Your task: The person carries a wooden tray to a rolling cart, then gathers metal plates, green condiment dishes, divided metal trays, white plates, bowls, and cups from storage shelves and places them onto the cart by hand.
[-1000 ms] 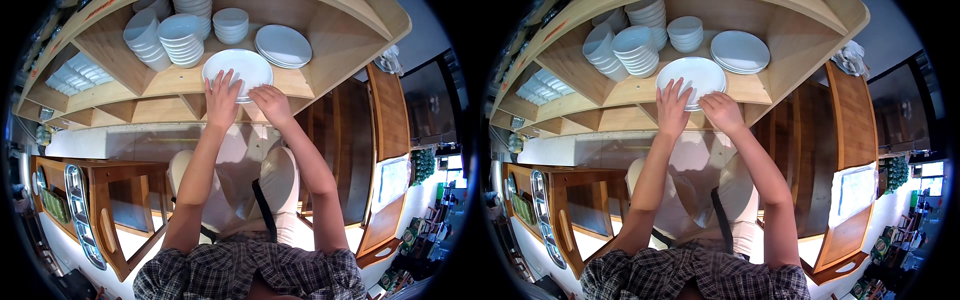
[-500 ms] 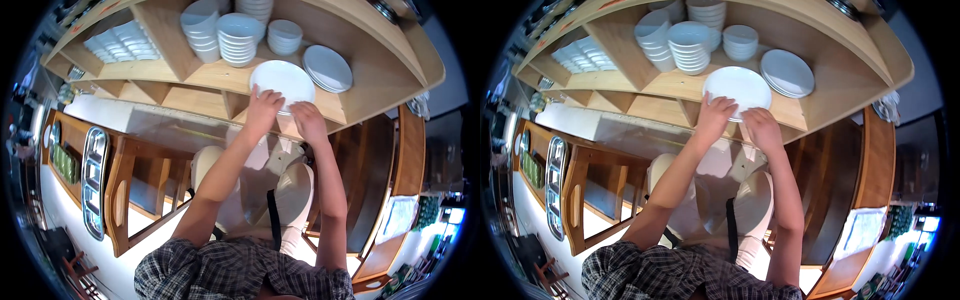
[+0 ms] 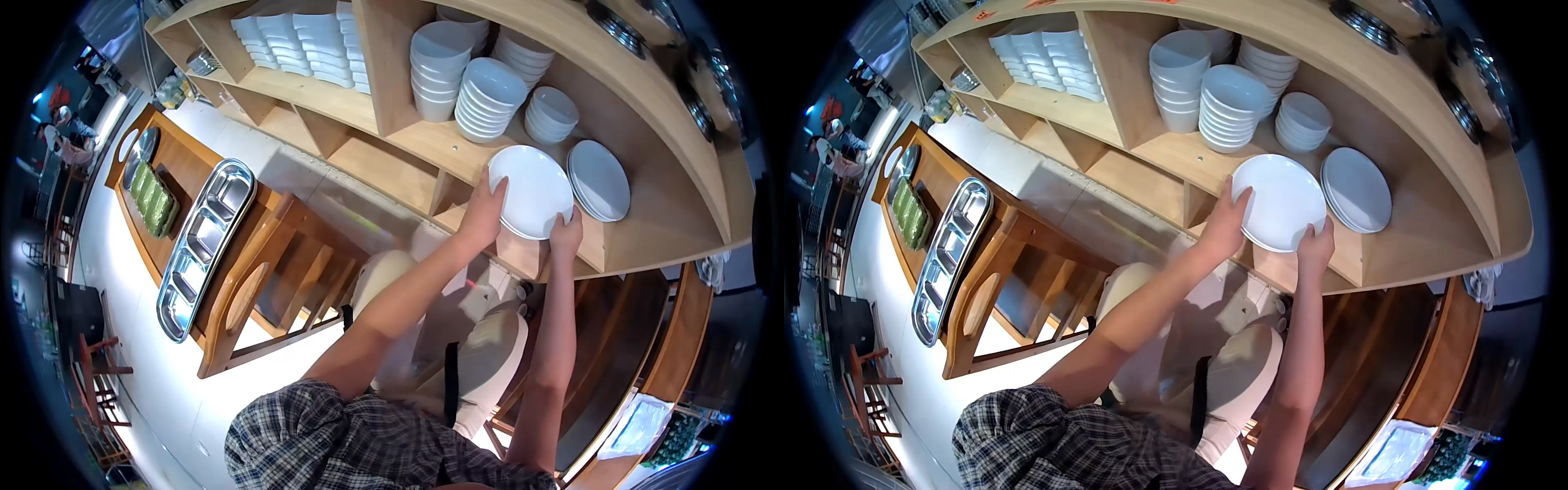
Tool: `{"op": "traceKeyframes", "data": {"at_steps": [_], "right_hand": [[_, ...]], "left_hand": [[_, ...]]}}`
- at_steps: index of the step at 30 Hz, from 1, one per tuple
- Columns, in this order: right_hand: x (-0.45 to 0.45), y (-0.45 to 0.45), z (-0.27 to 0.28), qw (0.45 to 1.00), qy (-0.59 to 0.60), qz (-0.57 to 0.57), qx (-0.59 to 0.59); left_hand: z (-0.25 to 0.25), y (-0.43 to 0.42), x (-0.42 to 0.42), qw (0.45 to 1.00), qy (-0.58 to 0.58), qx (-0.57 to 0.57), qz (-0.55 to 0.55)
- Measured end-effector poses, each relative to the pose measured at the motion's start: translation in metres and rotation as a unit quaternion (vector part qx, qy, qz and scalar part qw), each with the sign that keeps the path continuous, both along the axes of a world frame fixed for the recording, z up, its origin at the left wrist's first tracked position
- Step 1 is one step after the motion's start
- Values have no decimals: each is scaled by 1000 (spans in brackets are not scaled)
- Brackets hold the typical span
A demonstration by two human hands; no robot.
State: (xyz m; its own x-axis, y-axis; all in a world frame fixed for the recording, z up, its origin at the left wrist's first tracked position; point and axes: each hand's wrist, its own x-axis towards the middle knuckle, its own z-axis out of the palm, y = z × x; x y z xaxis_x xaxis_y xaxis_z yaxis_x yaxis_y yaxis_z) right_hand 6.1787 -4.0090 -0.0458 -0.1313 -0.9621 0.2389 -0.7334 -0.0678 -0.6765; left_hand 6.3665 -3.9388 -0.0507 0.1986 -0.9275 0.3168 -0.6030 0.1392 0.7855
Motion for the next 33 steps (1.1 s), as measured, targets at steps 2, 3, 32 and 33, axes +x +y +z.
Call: {"op": "traceKeyframes", "data": {"at_steps": [2, 3, 32, 33], "right_hand": [[4, 7, 0, 999, -36, 3, -15], [4, 11, 3, 997, -72, 1, -36], [108, 361, 370, 946, -263, -3, 187], [117, 378, 371, 939, -286, -8, 193]], "left_hand": [[-7, -1, -6, 1000, -9, -17, 19], [-3, 3, -7, 1000, -6, -8, 22], [385, 334, 125, 953, 131, 171, 213], [389, 351, 136, 946, 165, 183, 211]]}}
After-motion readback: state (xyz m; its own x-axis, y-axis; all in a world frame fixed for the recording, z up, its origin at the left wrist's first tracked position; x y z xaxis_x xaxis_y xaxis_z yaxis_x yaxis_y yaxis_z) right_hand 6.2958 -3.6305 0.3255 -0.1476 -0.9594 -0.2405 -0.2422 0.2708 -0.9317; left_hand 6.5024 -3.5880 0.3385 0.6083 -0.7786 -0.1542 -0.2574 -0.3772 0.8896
